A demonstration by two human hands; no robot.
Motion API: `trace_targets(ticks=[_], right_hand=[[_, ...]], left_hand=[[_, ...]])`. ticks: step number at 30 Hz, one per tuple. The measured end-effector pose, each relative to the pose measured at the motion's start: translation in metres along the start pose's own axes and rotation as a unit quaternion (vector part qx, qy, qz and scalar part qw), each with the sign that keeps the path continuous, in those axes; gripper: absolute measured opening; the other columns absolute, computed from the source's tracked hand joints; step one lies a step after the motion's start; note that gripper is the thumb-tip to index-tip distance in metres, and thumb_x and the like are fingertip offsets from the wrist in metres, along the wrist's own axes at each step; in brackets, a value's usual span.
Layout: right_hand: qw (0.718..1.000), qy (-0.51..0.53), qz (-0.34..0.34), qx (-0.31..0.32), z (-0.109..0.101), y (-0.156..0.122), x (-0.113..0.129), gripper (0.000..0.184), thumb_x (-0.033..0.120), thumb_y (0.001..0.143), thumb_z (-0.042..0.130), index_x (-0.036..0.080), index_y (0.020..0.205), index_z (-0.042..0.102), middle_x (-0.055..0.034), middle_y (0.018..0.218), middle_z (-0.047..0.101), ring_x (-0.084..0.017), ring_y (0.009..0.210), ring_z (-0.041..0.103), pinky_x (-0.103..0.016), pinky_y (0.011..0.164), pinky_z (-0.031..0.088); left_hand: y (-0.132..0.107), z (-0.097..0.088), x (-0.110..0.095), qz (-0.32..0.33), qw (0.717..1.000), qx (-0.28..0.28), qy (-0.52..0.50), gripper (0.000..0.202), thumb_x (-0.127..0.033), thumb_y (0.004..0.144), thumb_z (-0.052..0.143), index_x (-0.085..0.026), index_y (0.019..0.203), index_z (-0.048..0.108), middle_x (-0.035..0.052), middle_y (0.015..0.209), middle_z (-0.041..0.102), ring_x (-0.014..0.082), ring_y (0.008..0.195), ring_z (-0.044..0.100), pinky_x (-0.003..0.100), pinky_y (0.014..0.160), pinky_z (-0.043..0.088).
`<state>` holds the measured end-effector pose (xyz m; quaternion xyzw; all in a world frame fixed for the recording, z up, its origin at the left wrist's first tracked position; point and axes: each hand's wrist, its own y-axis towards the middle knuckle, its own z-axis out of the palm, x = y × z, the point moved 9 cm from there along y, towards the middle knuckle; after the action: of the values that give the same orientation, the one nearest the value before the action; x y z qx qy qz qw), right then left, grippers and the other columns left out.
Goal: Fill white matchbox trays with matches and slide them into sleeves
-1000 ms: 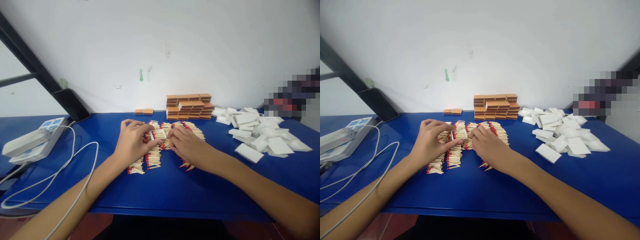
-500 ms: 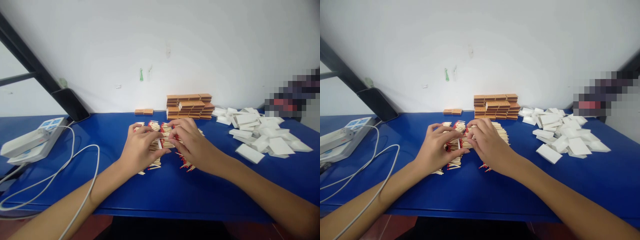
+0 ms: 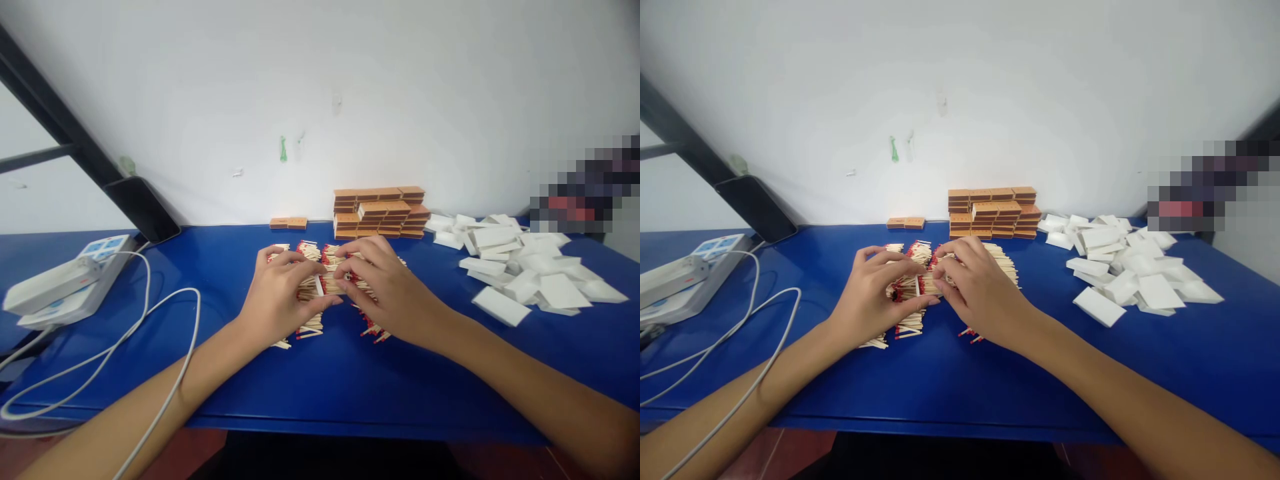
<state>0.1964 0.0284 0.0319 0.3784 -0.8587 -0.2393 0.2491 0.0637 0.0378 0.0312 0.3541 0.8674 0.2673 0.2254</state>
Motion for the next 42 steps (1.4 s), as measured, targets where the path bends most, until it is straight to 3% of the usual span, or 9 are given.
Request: trace_targets(ticks=[7,17,29,34,39,42], right_hand=[[1.0,-0.01,0.002,0.003,-0.009,0.0,-0.007,0.012,0.02,0.103,0.056,0.02,0.094,0.065,-0.0112,0.113,0.066,-0.029,0.113,0.055,-0.051,0.098,0.048],[0.998,0.032,0.016,0.042,-0.002,0.0,-0.011,0.016,0.021,0.104,0.053,0.022,0.091,0.061,-0.0114,0.111,0.066,-0.03,0.116,0.055,-0.052,0.099,0.049],[0.999,0.034,0.023,0.024,-0.003,0.0,-0.01,0.01,0.026,0.104,0.059,0.021,0.096,0.062,-0.0095,0.112,0.068,-0.028,0.111,0.056,-0.047,0.097,0.048],[0.998,0.033,0.048,0.0,-0.008,0.0,-0.016,0.007,0.023,0.103,0.058,0.022,0.097,0.061,-0.0069,0.099,0.068,-0.026,0.101,0.058,-0.044,0.09,0.049],[0.997,-0.004,0.01,0.082,0.014,-0.005,-0.02,0.008,0.015,0.098,0.063,0.02,0.092,0.065,-0.0079,0.096,0.066,-0.027,0.095,0.055,-0.043,0.085,0.048],[0.995,-0.026,-0.001,0.1,0.022,-0.008,-0.025,0.005,0.015,0.095,0.067,0.02,0.093,0.066,-0.0093,0.097,0.064,-0.028,0.098,0.054,-0.044,0.085,0.049]], left_hand=[[0.0,0.001,0.005,-0.014,1.0,-0.005,-0.008,0.043,-0.056,0.08,0.085,-0.023,0.105,0.073,0.0018,0.1,0.078,0.0233,0.101,0.071,0.046,0.106,0.036],[0.0,0.0,0.004,-0.017,1.0,-0.001,-0.009,0.044,-0.058,0.081,0.084,-0.024,0.106,0.073,0.0039,0.102,0.078,0.0247,0.101,0.071,0.047,0.108,0.036],[0.001,0.0,0.0,0.006,1.0,0.006,-0.022,0.046,-0.054,0.078,0.088,-0.023,0.108,0.073,0.0031,0.106,0.079,0.0246,0.105,0.071,0.047,0.11,0.035],[0.003,-0.007,0.009,-0.023,1.0,-0.016,0.002,0.041,-0.054,0.081,0.086,-0.023,0.104,0.072,0.0021,0.102,0.08,0.0236,0.1,0.072,0.045,0.1,0.038],[0.005,-0.017,0.022,-0.067,0.996,-0.045,0.03,0.037,-0.054,0.082,0.085,-0.023,0.1,0.073,0.0012,0.101,0.08,0.0244,0.097,0.072,0.045,0.096,0.04],[0.006,-0.017,0.024,-0.071,0.996,-0.048,0.033,0.034,-0.051,0.083,0.085,-0.023,0.1,0.073,0.0011,0.101,0.08,0.0241,0.097,0.072,0.045,0.095,0.04]])
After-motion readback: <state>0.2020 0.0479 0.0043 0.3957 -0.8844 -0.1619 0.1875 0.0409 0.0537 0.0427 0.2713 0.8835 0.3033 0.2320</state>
